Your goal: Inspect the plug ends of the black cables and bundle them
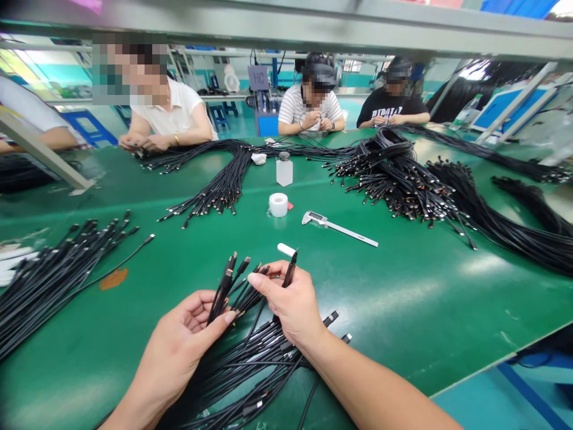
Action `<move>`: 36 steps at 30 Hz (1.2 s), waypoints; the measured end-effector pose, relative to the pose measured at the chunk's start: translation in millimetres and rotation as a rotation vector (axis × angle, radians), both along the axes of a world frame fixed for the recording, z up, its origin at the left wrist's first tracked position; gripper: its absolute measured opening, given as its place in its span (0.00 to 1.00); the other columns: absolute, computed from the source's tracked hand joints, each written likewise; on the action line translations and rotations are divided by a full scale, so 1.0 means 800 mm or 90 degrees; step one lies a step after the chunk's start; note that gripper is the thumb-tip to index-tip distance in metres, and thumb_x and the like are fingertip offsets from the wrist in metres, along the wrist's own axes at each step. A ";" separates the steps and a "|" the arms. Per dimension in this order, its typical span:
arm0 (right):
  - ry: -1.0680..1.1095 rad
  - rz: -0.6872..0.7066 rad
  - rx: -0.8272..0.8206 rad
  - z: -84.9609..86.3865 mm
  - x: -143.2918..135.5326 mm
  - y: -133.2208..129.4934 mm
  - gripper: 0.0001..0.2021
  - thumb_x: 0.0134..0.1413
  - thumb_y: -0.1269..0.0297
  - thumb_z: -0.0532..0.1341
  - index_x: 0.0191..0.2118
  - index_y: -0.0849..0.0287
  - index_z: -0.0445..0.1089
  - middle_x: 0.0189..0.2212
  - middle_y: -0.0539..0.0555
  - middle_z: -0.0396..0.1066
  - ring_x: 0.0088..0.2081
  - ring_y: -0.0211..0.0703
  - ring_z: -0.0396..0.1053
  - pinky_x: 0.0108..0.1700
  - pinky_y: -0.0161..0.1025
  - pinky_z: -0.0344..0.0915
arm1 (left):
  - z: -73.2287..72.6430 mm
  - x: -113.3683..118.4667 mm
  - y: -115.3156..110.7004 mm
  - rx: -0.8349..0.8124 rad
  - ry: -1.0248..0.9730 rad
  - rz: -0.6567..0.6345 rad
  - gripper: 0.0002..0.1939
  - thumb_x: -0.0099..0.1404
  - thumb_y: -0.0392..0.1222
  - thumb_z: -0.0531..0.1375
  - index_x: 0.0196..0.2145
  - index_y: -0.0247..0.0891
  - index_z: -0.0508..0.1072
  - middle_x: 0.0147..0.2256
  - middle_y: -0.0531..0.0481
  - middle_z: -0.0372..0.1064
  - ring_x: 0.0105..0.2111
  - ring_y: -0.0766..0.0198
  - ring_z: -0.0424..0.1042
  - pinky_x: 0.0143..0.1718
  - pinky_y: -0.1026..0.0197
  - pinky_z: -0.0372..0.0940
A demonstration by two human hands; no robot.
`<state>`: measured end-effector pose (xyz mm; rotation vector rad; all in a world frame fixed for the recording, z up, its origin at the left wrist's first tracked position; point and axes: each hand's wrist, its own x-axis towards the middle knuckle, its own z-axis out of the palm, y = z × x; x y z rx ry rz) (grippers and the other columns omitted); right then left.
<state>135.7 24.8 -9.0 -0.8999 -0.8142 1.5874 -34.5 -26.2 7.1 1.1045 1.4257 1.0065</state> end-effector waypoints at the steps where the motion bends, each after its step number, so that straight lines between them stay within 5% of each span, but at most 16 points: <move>1: -0.005 -0.005 0.002 0.000 0.000 0.000 0.18 0.42 0.56 0.75 0.32 0.62 0.71 0.17 0.43 0.56 0.17 0.26 0.45 0.18 0.30 0.40 | 0.000 0.001 0.000 0.000 0.005 -0.002 0.17 0.58 0.48 0.69 0.39 0.37 0.71 0.35 0.49 0.76 0.36 0.65 0.74 0.40 0.69 0.66; 9: -0.046 -0.045 -0.021 0.000 -0.004 -0.001 0.19 0.43 0.53 0.73 0.33 0.63 0.71 0.16 0.43 0.53 0.16 0.27 0.44 0.17 0.30 0.38 | -0.003 0.001 0.000 -0.007 -0.016 0.006 0.18 0.58 0.48 0.69 0.40 0.36 0.71 0.37 0.48 0.76 0.37 0.64 0.74 0.40 0.68 0.67; 16: -0.014 0.037 0.016 0.000 0.003 -0.001 0.16 0.50 0.56 0.71 0.40 0.61 0.73 0.18 0.44 0.56 0.17 0.27 0.48 0.17 0.29 0.43 | 0.002 0.003 0.005 -0.053 -0.117 0.041 0.21 0.56 0.47 0.71 0.41 0.35 0.71 0.36 0.48 0.75 0.34 0.65 0.75 0.39 0.66 0.69; 23: 0.059 0.162 0.086 0.006 0.010 0.000 0.15 0.57 0.59 0.65 0.49 0.56 0.74 0.42 0.57 0.74 0.17 0.25 0.53 0.16 0.28 0.45 | 0.007 -0.005 0.013 -0.097 -0.199 0.013 0.23 0.54 0.46 0.72 0.42 0.32 0.71 0.33 0.50 0.71 0.29 0.69 0.69 0.31 0.69 0.67; 36: -0.058 0.048 0.022 0.008 0.002 -0.002 0.18 0.47 0.56 0.72 0.31 0.62 0.66 0.26 0.54 0.75 0.15 0.25 0.53 0.16 0.27 0.47 | 0.004 -0.004 0.011 -0.084 -0.170 -0.004 0.21 0.56 0.46 0.71 0.44 0.34 0.72 0.41 0.46 0.73 0.38 0.66 0.70 0.41 0.67 0.65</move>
